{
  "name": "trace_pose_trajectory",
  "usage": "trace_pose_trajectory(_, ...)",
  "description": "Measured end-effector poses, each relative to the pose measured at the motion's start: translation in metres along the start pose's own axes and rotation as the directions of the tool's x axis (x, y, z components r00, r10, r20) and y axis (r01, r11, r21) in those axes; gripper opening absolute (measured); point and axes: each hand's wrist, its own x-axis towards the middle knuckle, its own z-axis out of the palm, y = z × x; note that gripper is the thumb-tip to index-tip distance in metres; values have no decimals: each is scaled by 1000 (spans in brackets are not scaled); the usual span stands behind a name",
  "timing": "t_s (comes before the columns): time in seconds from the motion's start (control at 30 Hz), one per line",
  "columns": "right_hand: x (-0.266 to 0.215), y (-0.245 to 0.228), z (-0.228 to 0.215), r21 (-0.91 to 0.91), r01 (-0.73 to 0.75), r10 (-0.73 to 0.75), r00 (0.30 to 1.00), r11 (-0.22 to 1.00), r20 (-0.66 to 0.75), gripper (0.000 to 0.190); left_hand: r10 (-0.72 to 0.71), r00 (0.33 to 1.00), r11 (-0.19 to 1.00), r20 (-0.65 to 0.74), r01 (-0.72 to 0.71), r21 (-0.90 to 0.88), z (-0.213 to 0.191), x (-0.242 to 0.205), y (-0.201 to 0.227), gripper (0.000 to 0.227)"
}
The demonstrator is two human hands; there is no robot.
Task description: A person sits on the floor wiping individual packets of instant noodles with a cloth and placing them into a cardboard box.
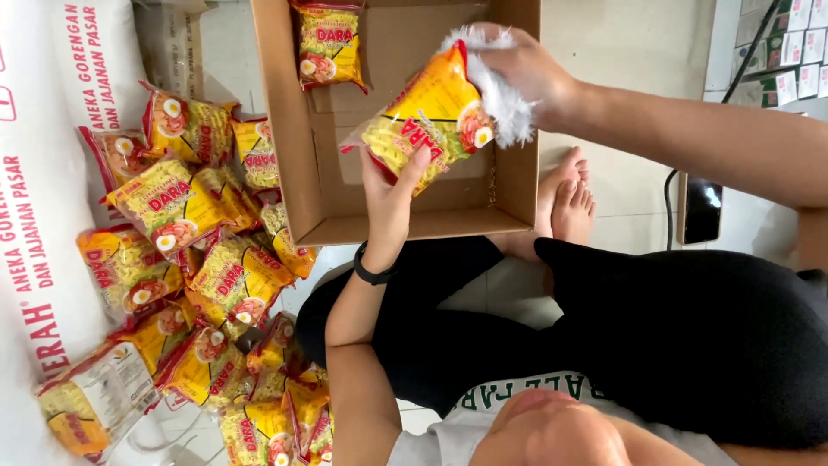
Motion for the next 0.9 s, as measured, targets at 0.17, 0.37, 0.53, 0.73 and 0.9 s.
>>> trace_pose_trajectory(0.17,-10,24,11,-10,-17,18,994,1000,110,27,-243,968,936,-55,220,-276,3,4,11,67)
trace_pose_trajectory(0.37,-3,47,-14,-759,-32,143,986,650,81,23,-176,977,949,-122,135,-286,-7,9,15,73)
trace_pose_trajectory(0.53,12,16,-29,-676,210,-168,977,707,127,29,55,997,982,-50,-45,183,-14,1,40,58)
trace_pose_trajectory(0.73,3,-44,0,-802,452,58,857,391,512,54,58,994,634,94,-110,766,-19,5,69,58)
trace_pose_trajectory(0.9,4,-20,6,-863,505,326,810,34,487,64,-130,979,519,154,-65,853,-17,9,80,59)
